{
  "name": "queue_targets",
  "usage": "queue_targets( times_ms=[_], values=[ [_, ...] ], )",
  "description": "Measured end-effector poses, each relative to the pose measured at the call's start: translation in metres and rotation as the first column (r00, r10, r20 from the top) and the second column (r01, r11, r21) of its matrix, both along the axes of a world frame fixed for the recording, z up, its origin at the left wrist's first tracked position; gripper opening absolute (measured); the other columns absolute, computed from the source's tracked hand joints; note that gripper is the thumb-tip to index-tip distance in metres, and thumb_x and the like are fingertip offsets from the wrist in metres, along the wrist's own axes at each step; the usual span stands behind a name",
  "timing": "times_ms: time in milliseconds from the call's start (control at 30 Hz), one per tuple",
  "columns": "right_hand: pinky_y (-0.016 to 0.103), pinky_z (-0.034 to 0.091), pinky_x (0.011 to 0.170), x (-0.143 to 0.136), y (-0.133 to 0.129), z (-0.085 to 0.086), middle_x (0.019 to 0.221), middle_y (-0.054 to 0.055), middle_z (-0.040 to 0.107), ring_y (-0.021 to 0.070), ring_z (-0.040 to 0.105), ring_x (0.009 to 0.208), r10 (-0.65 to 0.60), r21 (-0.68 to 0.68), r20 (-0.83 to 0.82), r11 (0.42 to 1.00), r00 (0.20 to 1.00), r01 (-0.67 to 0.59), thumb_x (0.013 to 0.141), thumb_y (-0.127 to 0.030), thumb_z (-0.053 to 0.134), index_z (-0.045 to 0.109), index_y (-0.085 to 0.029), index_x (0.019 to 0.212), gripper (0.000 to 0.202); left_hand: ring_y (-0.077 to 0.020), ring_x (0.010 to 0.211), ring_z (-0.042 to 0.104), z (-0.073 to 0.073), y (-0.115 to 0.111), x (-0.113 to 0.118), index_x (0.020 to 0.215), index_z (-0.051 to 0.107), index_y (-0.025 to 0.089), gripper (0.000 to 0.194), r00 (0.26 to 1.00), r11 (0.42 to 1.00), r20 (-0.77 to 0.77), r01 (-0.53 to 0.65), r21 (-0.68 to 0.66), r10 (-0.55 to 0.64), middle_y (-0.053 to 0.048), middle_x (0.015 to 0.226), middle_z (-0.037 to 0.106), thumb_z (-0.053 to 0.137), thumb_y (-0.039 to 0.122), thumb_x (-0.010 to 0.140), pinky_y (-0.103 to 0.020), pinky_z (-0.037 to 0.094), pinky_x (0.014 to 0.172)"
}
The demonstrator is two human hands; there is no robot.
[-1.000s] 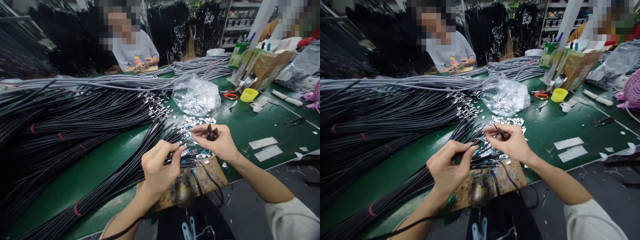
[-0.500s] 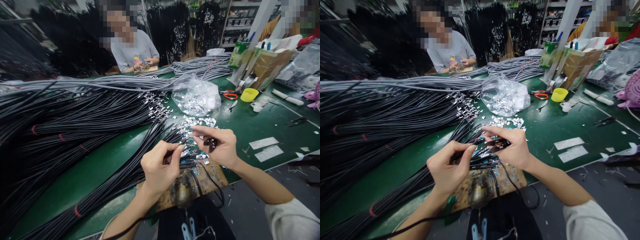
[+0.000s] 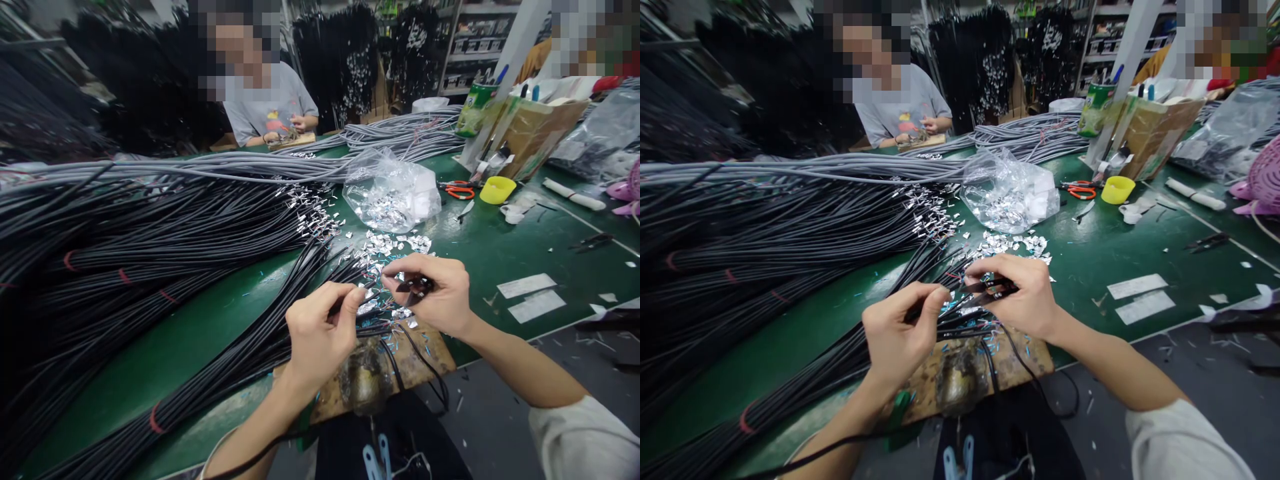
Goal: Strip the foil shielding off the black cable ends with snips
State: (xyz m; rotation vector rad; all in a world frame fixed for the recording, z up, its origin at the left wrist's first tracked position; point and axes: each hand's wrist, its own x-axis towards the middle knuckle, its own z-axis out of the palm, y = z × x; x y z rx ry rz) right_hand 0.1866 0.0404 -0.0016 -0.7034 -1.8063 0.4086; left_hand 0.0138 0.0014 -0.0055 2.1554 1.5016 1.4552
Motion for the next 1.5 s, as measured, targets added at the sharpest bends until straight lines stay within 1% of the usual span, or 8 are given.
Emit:
queue_targets(
  times_ms=[333,467,633,733,833,1133,1367,1500],
  values=[
    [0.020,0.050,0.060,0.001,0.000,-0.001,0.071,0.000,0.069,0.0090,0.063,0.063,-0.009,0.142,0.059,0.990,0.998,0.001,0.073,-0.007,0.064,0.064,-0.017,0.080,0.012,-0.0062,0.042,0.040,0.000,0.000,0.002,0.063,0.060,0.015,0.027,0.994,0.981,0.110,0.048,-0.188,-0.027,0.004,0.049,0.050,0.052,0.026,0.087,-0.020,0.031,0.043],
    [0.021,0.049,0.059,0.000,0.000,-0.004,0.071,0.000,0.068,0.0094,0.062,0.063,0.060,0.192,0.087,0.978,0.994,-0.076,0.074,-0.006,0.060,0.063,-0.017,0.082,0.014,-0.0054,0.043,0.040,0.000,0.000,0.003,0.063,0.059,0.015,0.029,0.981,0.964,0.191,0.069,-0.258,-0.019,0.003,0.052,0.052,0.050,0.027,0.088,-0.019,0.031,0.043],
    [0.020,0.048,0.052,-0.002,-0.001,-0.004,0.070,0.000,0.068,0.0086,0.060,0.057,0.034,-0.054,-0.024,0.998,0.999,-0.035,0.068,-0.012,0.067,0.065,-0.017,0.077,0.010,-0.0052,0.044,0.041,-0.002,0.002,0.003,0.066,0.061,0.015,0.024,0.969,0.969,0.247,0.069,-0.236,-0.009,0.004,0.052,0.052,0.054,0.026,0.086,-0.017,0.033,0.043],
    [0.019,0.048,0.049,-0.004,-0.001,0.000,0.074,0.002,0.071,0.0092,0.062,0.057,0.025,-0.319,-0.108,0.946,0.994,-0.058,0.071,-0.018,0.067,0.069,-0.016,0.084,0.013,-0.0057,0.047,0.046,-0.004,0.002,0.003,0.068,0.063,0.016,0.017,0.967,0.982,0.256,0.046,-0.184,0.003,0.004,0.054,0.055,0.059,0.024,0.082,-0.017,0.037,0.045],
    [0.019,0.049,0.048,-0.006,-0.001,0.003,0.073,0.004,0.072,0.0100,0.063,0.057,0.073,-0.431,-0.137,0.894,0.988,-0.126,0.071,-0.022,0.067,0.072,-0.014,0.082,0.014,-0.0063,0.051,0.051,-0.006,0.001,0.004,0.070,0.064,0.017,0.010,0.968,0.989,0.251,0.023,-0.145,0.015,0.003,0.059,0.060,0.063,0.020,0.079,-0.016,0.040,0.048],
    [0.019,0.041,0.045,-0.004,0.002,0.002,0.065,0.002,0.068,0.0074,0.054,0.052,0.085,-0.341,-0.091,0.933,0.992,-0.111,0.074,-0.017,0.062,0.071,-0.014,0.074,0.009,-0.0061,0.050,0.051,-0.007,0.000,0.003,0.069,0.063,0.016,0.010,0.970,0.989,0.240,0.056,-0.139,-0.021,0.004,0.058,0.059,0.063,0.018,0.079,-0.016,0.039,0.047],
    [0.021,0.042,0.053,-0.004,0.001,0.003,0.063,-0.002,0.064,0.0075,0.054,0.055,0.139,-0.237,0.073,0.964,0.988,-0.118,0.062,-0.006,0.062,0.068,-0.015,0.068,0.012,-0.0061,0.047,0.048,-0.007,0.009,0.002,0.070,0.062,0.015,0.017,0.929,0.985,0.367,0.021,-0.174,0.045,0.003,0.056,0.057,0.059,0.026,0.083,-0.017,0.038,0.044],
    [0.021,0.041,0.054,-0.002,0.003,0.002,0.070,-0.001,0.063,0.0075,0.053,0.057,-0.002,-0.223,0.013,0.975,1.000,0.005,0.070,-0.014,0.065,0.066,-0.016,0.079,0.009,-0.0060,0.049,0.048,-0.009,0.013,-0.001,0.081,0.066,0.015,0.014,0.935,0.990,0.354,0.032,-0.136,0.018,0.001,0.063,0.062,0.059,0.027,0.084,-0.017,0.037,0.044]
  ],
)
